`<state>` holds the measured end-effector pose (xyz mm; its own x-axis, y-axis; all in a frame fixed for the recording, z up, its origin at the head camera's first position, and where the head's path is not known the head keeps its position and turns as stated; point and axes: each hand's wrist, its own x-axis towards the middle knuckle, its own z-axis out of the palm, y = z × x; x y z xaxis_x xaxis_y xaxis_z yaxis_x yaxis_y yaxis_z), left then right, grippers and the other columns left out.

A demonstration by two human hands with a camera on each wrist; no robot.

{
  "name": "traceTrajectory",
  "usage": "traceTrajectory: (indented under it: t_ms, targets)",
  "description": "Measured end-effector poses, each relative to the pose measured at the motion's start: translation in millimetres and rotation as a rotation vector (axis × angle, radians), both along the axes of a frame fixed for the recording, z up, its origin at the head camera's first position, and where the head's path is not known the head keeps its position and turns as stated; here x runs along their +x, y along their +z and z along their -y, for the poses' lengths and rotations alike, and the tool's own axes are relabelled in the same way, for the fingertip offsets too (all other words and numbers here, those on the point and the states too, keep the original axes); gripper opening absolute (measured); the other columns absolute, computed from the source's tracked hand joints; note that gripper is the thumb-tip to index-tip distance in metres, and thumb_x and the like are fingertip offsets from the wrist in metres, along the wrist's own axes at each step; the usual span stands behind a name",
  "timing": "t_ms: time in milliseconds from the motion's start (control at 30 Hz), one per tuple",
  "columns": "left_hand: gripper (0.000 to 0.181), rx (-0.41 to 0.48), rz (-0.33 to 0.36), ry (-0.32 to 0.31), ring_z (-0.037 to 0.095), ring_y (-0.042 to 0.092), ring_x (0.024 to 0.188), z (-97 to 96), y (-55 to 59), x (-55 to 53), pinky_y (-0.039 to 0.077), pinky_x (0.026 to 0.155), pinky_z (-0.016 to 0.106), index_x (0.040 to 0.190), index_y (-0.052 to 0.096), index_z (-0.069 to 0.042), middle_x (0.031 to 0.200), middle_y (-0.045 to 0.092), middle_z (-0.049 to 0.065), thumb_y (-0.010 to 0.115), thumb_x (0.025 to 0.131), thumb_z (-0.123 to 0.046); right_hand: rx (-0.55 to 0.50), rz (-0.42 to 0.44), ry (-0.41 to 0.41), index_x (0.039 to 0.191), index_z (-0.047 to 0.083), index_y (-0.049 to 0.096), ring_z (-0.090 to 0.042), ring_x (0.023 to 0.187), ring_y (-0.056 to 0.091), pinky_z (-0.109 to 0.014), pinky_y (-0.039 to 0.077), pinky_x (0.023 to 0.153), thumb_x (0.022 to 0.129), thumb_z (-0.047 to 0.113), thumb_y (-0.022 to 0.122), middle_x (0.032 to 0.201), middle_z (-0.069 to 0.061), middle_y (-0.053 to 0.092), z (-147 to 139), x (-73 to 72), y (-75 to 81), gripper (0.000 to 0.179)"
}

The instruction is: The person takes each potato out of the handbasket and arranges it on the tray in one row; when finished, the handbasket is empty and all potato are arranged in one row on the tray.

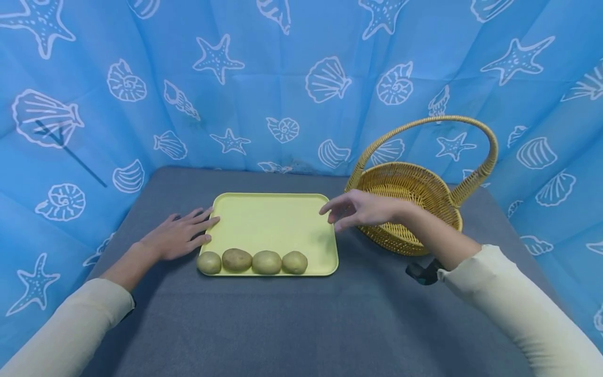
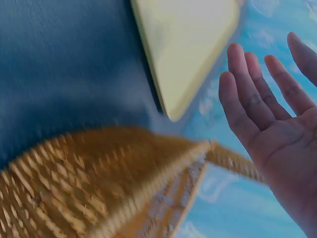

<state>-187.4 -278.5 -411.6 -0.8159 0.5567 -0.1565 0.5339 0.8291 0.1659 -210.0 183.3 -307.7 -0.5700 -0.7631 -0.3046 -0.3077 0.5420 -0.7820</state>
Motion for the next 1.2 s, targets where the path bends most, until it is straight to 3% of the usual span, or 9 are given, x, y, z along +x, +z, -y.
traceTrajectory:
  t_ms: [167, 400, 700, 967, 1200]
  targets:
    - [0.059, 0.000, 0.001, 0.000, 0.042, 0.022, 0.147, 0.2, -0.5, -0.7, 0.021, 0.107, 0.072, 0.157, 0.033, -0.016, 0.163, 0.023, 0.015, 0.042, 0.106, -0.045, 0.015, -0.007, -0.093, 0.141, 0.005, 0.055, -0.030, 0.117, 0.059, -0.042, 0.051, 0.095, 0.094, 0.020, 0.071, 0.123, -0.012, 0.064, -31.8, -6.2, 20.7, 0.052]
    - [0.059, -0.004, 0.001, -0.001, 0.042, 0.022, 0.147, 0.4, 0.8, 0.5, 0.021, 0.107, 0.072, 0.158, 0.033, -0.016, 0.163, 0.023, 0.015, 0.041, 0.107, -0.044, 0.082, -0.012, -0.106, 0.136, -0.002, 0.058, -0.028, 0.121, 0.059, -0.035, 0.049, 0.098, 0.096, 0.020, 0.068, 0.130, -0.016, 0.063, -67.7, -22.8, 28.3, 0.047]
    - [0.059, 0.002, 0.005, 0.000, 0.042, 0.021, 0.148, -0.1, 1.1, 1.2, 0.020, 0.108, 0.072, 0.158, 0.032, -0.016, 0.163, 0.023, 0.014, 0.042, 0.107, -0.045, 0.084, 0.162, -0.265, 0.152, -0.004, 0.033, -0.039, 0.136, 0.045, -0.053, 0.040, 0.107, 0.100, 0.024, 0.062, 0.152, -0.023, 0.041, -95.9, -40.5, 12.4, 0.065]
    - [0.059, 0.011, -0.005, 0.003, 0.043, 0.023, 0.147, -0.8, 1.5, 2.3, 0.021, 0.107, 0.073, 0.157, 0.034, -0.015, 0.163, 0.025, 0.015, 0.043, 0.106, -0.044, 0.140, 0.274, -0.339, 0.157, 0.004, 0.026, -0.042, 0.137, 0.043, -0.058, 0.038, 0.108, 0.102, 0.035, 0.058, 0.158, -0.022, 0.030, -96.8, -52.0, -2.5, 0.070]
    - [0.059, 0.029, -0.009, 0.002, 0.043, 0.024, 0.146, -0.7, -0.1, 1.9, 0.021, 0.107, 0.073, 0.156, 0.036, -0.015, 0.162, 0.026, 0.016, 0.045, 0.106, -0.043, 0.145, 0.387, -0.377, 0.159, 0.004, 0.021, -0.046, 0.136, 0.042, -0.056, 0.043, 0.104, 0.106, 0.031, 0.051, 0.160, -0.025, 0.021, -93.5, -58.4, -14.8, 0.067]
